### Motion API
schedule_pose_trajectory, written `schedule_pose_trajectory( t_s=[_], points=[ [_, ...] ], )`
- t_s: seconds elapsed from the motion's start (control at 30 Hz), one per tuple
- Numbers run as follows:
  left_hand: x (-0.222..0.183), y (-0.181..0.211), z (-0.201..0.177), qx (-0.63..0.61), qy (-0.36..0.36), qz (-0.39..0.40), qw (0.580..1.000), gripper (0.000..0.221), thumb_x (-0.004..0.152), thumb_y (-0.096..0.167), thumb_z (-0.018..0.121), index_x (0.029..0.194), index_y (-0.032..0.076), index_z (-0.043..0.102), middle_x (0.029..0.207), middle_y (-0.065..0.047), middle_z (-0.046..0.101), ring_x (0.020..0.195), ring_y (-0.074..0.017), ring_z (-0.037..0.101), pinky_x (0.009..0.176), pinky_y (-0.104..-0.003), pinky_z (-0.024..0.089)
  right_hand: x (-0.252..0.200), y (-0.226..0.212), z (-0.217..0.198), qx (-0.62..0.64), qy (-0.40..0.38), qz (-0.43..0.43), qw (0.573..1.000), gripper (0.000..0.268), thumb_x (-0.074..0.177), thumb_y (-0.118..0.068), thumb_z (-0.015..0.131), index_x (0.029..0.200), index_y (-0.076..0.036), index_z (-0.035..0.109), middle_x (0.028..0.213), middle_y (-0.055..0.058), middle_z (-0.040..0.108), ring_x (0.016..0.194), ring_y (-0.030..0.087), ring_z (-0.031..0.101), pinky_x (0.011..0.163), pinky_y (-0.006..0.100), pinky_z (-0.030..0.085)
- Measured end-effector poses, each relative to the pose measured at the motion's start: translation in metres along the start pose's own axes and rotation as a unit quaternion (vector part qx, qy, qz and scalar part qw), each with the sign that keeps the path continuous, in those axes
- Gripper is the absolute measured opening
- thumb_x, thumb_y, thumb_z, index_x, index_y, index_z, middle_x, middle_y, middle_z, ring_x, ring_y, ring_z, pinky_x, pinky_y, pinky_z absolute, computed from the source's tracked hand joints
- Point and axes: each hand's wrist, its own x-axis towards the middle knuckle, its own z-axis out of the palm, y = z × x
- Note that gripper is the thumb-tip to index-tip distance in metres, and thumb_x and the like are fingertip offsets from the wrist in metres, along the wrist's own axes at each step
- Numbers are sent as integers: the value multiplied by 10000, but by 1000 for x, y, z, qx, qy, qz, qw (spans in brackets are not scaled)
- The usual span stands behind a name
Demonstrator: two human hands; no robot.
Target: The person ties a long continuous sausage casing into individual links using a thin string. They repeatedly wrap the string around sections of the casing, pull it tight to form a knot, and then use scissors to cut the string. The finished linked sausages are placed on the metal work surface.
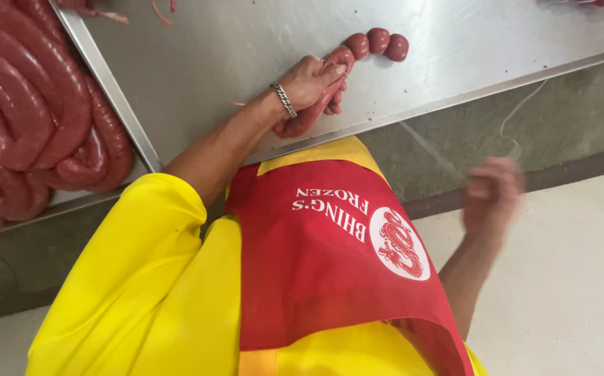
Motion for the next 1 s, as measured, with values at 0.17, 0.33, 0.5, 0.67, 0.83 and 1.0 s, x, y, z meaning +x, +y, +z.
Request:
schedule_pose_trajectory(
  t_s=[0.17, 0.33, 0.5, 0.67, 0.83, 1.0],
  points=[
    [9, -32, -8, -237, -92, -51, 966, 258, 969, 234, 542, 1003, -11, 613, 847, -94, 628, 752, -210, 634, 780, -393, 548, -41, 7, 14, -221, -176, 137, 949, 199, 987, -270, 677, 1058, -88, 710, 981, 39, 725, 871, 83, 621, 773, 270, 473],
    [44, -30, -22, -462, -172, -119, 862, 246, 969, 271, 494, 973, 32, 552, 845, -80, 607, 717, -214, 561, 763, -425, 525, -44, 100, -17, -114, 24, 266, 957, 123, 988, -200, 734, 971, -81, 707, 886, 23, 693, 784, 127, 569, 721, 300, 453],
    [5, 7, -13, -360, -125, -75, 922, 486, 887, 363, 466, 1225, 23, 548, 1061, -99, 692, 989, -237, 671, 897, -431, 571, -32, 84, -51, -189, 162, 197, 948, 167, 1007, -263, 762, 989, -128, 666, 887, -50, 651, 784, 66, 551, 651, 247, 426],
    [-22, 14, -14, -73, -105, 117, 985, 512, 972, 217, 672, 1379, -31, 483, 1271, -63, 633, 1112, -183, 658, 996, -346, 568, 94, -2, -15, -557, 72, -79, 823, 342, 917, -128, 651, 1236, -80, 764, 1081, 145, 575, 902, 187, 654, 744, 298, 558],
    [-14, -26, -15, -42, 3, 68, 997, 344, 1073, 299, 623, 1095, -39, 679, 949, -82, 702, 821, -134, 674, 722, -290, 584, 210, 46, 190, -740, -87, -64, 664, 570, 933, -95, 651, 1472, -247, 549, 1119, 219, 704, 974, 434, 684, 785, 554, 540],
    [-7, -30, -26, 68, 49, 97, 992, 434, 1019, 405, 625, 902, -3, 718, 768, -111, 711, 667, -151, 658, 584, -323, 543, 101, 26, 277, -651, -318, -181, 665, 657, 911, -21, 668, 1490, -317, 574, 1652, 220, 298, 814, 320, 729, 748, 432, 599]
  ],
)
